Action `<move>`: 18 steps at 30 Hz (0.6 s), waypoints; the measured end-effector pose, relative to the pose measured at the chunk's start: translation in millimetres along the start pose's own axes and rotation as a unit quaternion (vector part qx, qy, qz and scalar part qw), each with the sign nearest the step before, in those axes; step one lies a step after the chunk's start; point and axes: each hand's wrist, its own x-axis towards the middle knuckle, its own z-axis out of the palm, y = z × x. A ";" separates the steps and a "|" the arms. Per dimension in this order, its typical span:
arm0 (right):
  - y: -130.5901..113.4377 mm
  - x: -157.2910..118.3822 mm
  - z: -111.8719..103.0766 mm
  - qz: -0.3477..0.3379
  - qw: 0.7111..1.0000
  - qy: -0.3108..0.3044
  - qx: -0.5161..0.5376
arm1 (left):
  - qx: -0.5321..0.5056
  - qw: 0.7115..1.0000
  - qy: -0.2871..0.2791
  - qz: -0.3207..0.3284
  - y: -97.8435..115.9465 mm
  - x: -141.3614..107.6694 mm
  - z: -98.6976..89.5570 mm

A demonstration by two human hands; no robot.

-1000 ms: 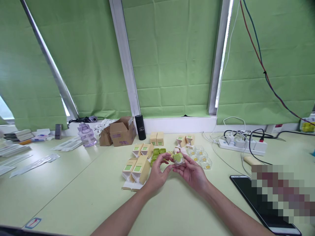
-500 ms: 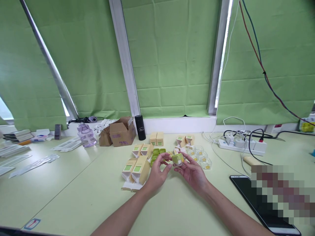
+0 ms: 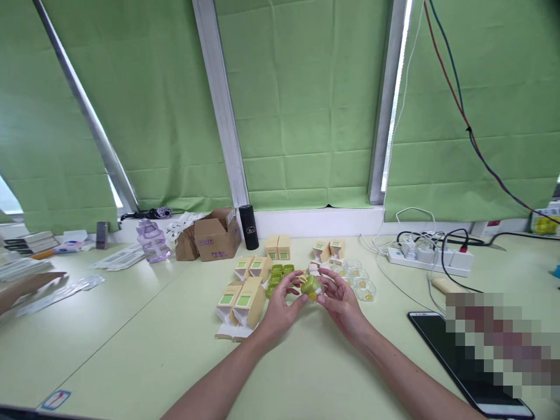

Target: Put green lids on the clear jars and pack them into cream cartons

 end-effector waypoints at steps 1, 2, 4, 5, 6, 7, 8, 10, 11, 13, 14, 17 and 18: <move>0.0 0.0 0.0 -0.002 1.000 0.002 -0.006 | 0.001 1.000 -0.001 0.001 -0.3 0.2 -0.1; -0.3 0.0 0.1 -0.003 1.000 0.004 -0.009 | 0.001 1.000 -0.002 -0.001 -0.9 0.5 -0.2; -1.5 -0.2 0.9 -0.005 1.000 0.002 -0.013 | 0.002 1.000 -0.001 -0.005 -2.5 1.0 -0.4; -2.3 -0.3 1.4 -0.007 1.000 -0.001 -0.014 | 0.002 1.000 0.000 -0.007 -3.2 1.1 -0.5; -2.9 -0.4 1.7 -0.008 1.000 -0.005 -0.015 | 0.003 1.000 0.002 -0.009 -3.8 1.1 -0.6; -3.4 -0.5 1.9 -0.010 1.000 -0.010 -0.019 | 0.006 1.000 0.004 -0.011 -4.1 1.0 -0.8; -3.5 -0.6 1.9 -0.012 1.000 -0.013 -0.026 | 0.009 1.000 0.005 -0.012 -3.9 0.8 -1.0; -2.8 -0.7 0.9 -0.017 0.999 -0.017 -0.043 | 0.018 1.000 0.004 -0.012 -2.7 0.1 -1.7; -2.0 -0.7 0.1 -0.021 0.998 -0.015 -0.053 | 0.023 1.000 0.004 -0.011 -1.7 -0.3 -2.0; -0.4 -0.2 -2.0 -0.031 0.997 -0.007 -0.070 | 0.038 0.999 0.005 -0.004 0.4 -0.8 -2.6; 0.2 0.2 -3.0 -0.038 0.996 0.000 -0.077 | 0.048 0.999 0.005 -0.001 1.2 -0.9 -2.8; 0.5 2.4 -5.6 -0.053 0.994 0.033 -0.087 | 0.091 0.996 0.005 0.003 3.1 -1.1 -3.0; 0.3 3.3 -6.2 -0.053 0.994 0.048 -0.087 | 0.106 0.994 0.004 0.003 3.6 -1.2 -3.0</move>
